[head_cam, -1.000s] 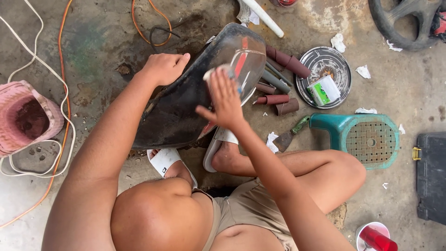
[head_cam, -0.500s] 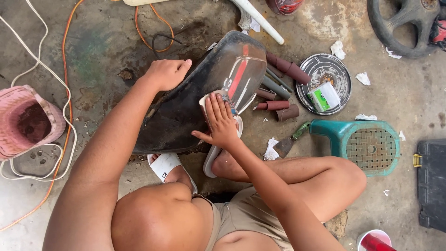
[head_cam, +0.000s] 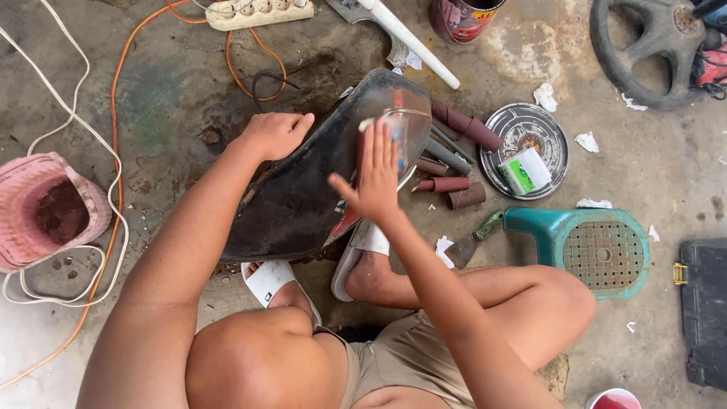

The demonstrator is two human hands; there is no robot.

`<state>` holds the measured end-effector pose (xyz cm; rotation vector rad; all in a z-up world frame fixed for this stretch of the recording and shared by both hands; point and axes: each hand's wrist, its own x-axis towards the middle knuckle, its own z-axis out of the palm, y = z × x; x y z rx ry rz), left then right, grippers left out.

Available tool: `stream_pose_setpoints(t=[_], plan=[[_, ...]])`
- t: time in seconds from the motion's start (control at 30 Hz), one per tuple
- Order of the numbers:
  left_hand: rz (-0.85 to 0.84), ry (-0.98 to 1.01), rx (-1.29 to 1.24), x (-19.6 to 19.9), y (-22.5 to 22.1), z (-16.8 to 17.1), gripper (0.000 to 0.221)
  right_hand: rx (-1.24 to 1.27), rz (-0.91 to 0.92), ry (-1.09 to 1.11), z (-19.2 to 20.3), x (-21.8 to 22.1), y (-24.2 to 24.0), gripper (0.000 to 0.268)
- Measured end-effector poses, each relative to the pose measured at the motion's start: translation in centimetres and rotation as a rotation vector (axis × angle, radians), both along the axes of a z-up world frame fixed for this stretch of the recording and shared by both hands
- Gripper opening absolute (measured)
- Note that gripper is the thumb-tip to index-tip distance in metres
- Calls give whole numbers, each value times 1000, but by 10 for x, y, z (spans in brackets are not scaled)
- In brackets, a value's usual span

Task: Hand sanding a motorcycle fuel tank to prepare the surface for repair or painting.

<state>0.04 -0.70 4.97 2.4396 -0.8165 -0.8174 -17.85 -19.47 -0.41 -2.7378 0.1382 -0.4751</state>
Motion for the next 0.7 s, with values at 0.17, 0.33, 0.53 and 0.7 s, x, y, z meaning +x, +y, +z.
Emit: stream_pose_setpoints(t=[0.17,0.33,0.53,0.7], plan=[[-10,-11,51,0,-2,11,75,-116,128,-3,-51,-50,22,123],[-15,0,76,-4,-1,15,74,-132,119,37,-16,-9,-9,120],[-2,12,66,-3,-1,11,73,-61,-1,42,22,29,-23,112],[-15,31,103,-1,-3,9,76,3,10,47,0,-12,12,121]])
